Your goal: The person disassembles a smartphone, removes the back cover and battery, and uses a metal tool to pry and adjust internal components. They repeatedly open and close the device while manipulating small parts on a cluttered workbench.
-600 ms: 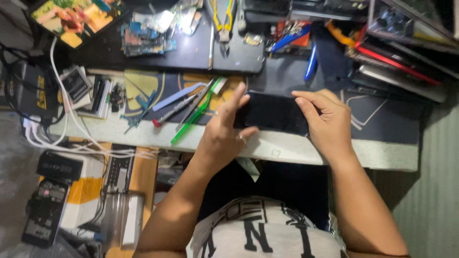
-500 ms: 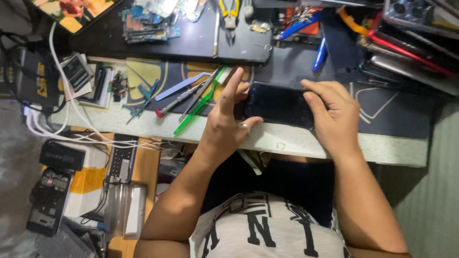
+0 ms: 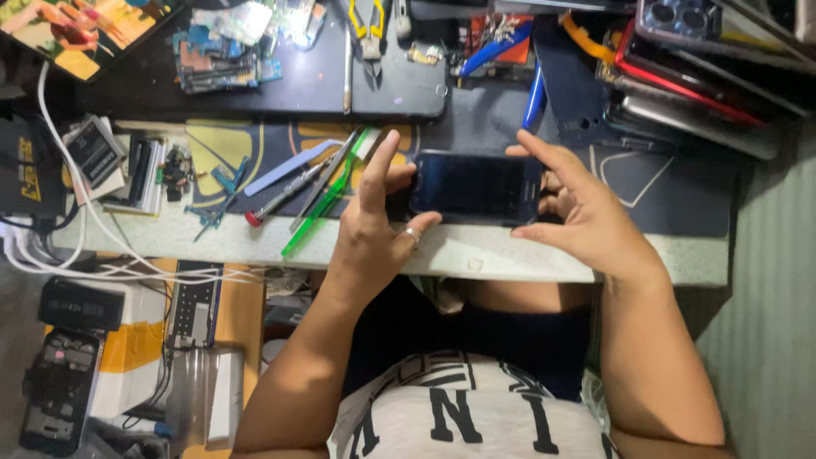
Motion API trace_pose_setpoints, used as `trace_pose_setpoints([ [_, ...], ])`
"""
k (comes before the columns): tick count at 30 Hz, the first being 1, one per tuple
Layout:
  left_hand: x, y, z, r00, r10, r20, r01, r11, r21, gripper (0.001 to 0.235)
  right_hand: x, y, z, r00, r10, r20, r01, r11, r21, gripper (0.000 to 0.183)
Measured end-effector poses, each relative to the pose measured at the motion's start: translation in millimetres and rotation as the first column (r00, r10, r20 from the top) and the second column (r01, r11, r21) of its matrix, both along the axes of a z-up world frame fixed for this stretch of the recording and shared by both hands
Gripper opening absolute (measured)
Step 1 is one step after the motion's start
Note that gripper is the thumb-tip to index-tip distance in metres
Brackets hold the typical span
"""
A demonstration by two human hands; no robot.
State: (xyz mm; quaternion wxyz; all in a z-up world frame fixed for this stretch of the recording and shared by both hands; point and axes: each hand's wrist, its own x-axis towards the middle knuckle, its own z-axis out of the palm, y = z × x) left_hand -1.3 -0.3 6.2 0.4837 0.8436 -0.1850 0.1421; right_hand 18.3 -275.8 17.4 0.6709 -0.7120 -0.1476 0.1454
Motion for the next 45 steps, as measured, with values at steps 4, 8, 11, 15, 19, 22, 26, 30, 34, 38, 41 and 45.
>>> trace_pose_setpoints([
  [4, 2, 0, 3, 0.999, -0.023, -0.042, 0.022, 0.999, -0.040, 0.101, 1, -1, -2, 0.999, 0.015, -0.029, -0.014, 1.000, 0.028, 0.103],
  [8, 7, 2, 10, 0.995, -0.051, -0.082, 0.048, 0.998, -0.044, 0.093, 4, -4, -5, 0.999, 0.041, 0.018, -0.041, 0.999, 0.023, 0.093],
  [11, 6, 7, 12, 0.993, -0.064, -0.100, 0.058, 0.996, -0.060, 0.088, 4, -7, -9, 0.998, 0.044, 0.049, -0.043, 0.999, -0.009, 0.083],
  [15, -3, 10, 12, 0.999, -0.045, 0.014, 0.046, 0.996, -0.077, 0.069, -3, -12, -15, 0.980, -0.015, 0.197, 0.060, 0.973, -0.221, 0.065],
  [19, -4, 5, 11, 0.997, 0.063, 0.035, -0.055, 0.980, -0.189, 0.049, -9, 0, -22, 0.975, -0.132, 0.180, 0.166, 0.968, -0.187, 0.023],
  [22, -9, 3, 5, 0.992, 0.092, 0.084, -0.086, 0.994, -0.072, 0.048, -15, 14, -26, 0.927, -0.373, 0.025, 0.364, 0.884, -0.294, 0.017],
  [26, 0, 1, 6, 0.995, 0.103, 0.010, -0.102, 0.993, -0.063, 0.054, -7, 32, -13, 0.881, -0.470, 0.058, 0.470, 0.853, -0.228, 0.053],
  [30, -4, 3, 8, 0.999, 0.012, -0.039, -0.017, 0.992, -0.127, 0.069, -8, 38, -3, 0.893, -0.438, 0.104, 0.450, 0.868, -0.211, 0.055],
  [34, -1, 5, 8, 0.998, -0.040, -0.047, 0.036, 0.995, -0.092, 0.089, -6, 36, -4, 0.895, -0.434, 0.106, 0.447, 0.859, -0.249, 0.056],
  [38, -2, 4, 6, 0.997, -0.041, -0.066, 0.036, 0.996, -0.078, 0.096, -7, 29, -8, 0.911, -0.408, 0.064, 0.412, 0.887, -0.210, 0.050],
  [41, -3, 3, 4, 0.998, -0.039, -0.048, 0.036, 0.997, -0.064, 0.098, -7, 24, -11, 0.914, -0.406, 0.015, 0.401, 0.896, -0.192, 0.046],
  [45, -5, 4, 2, 0.998, -0.042, -0.047, 0.037, 0.994, -0.107, 0.102, -7, 23, -12, 0.916, -0.402, 0.005, 0.394, 0.895, -0.207, 0.046],
])
